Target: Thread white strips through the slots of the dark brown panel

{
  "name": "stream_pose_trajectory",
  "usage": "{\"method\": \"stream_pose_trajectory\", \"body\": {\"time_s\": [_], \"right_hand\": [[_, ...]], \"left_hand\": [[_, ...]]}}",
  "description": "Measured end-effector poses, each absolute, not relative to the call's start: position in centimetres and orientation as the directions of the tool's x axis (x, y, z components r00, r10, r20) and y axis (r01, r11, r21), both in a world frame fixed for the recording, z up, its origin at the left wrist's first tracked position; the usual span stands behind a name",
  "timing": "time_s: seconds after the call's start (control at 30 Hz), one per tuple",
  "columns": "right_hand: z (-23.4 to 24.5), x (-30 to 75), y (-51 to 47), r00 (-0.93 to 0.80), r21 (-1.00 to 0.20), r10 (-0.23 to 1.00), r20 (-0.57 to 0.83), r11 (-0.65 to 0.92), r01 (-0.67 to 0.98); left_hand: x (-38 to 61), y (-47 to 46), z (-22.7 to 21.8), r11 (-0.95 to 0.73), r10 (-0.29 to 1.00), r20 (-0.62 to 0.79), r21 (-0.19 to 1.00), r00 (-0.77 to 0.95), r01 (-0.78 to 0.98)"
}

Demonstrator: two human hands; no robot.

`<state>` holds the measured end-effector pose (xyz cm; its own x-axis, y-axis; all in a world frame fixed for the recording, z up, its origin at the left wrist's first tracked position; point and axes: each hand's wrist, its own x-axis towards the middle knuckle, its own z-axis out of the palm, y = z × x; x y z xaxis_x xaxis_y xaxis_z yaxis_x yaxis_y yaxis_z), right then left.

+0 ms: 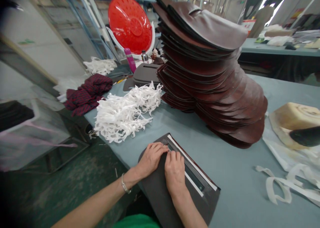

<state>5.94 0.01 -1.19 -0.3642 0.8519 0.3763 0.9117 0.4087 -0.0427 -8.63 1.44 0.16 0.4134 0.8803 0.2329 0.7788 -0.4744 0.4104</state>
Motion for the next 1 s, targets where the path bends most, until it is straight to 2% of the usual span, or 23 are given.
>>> {"method": "stream_pose_trajectory", "body": {"time_s": [0.23, 0.37, 0.5, 0.73, 0.87, 1.0], "right_hand": [[-1.8, 13.2, -5.2, -0.491, 0.079, 0.798, 0.349, 0.497, 0.864], [-1.5, 17.4, -8.4, -0.534, 0.093, 0.777, 0.334, 0.537, 0.838], [-0.6, 18.8, -9.9, -0.493, 0.016, 0.812, 0.313, 0.515, 0.857], [-1.9, 19.5, -10.4, -0.333, -0.210, 0.880, 0.339, 0.416, 0.885], [-2.4, 19.7, -10.3, -0.375, -0.228, 0.845, 0.382, 0.480, 0.847], [-2.1, 19.5, -10.0, -0.408, -0.229, 0.826, 0.390, 0.516, 0.825]], "left_hand": [[-8.5, 1.2, -0.3, -0.488, 0.870, 0.253, 0.316, 0.423, 0.814], [-8.5, 1.2, -0.7, -0.490, 0.868, 0.254, 0.310, 0.426, 0.815], [-8.4, 1.2, -1.1, -0.502, 0.862, 0.255, 0.313, 0.438, 0.806], [-8.3, 1.3, -1.6, -0.508, 0.858, 0.266, 0.313, 0.439, 0.802], [-8.1, 1.2, -1.4, -0.526, 0.844, 0.303, 0.302, 0.443, 0.795], [-6.4, -0.2, 0.0, -0.572, 0.820, 0.238, 0.308, 0.521, 0.760]]}}
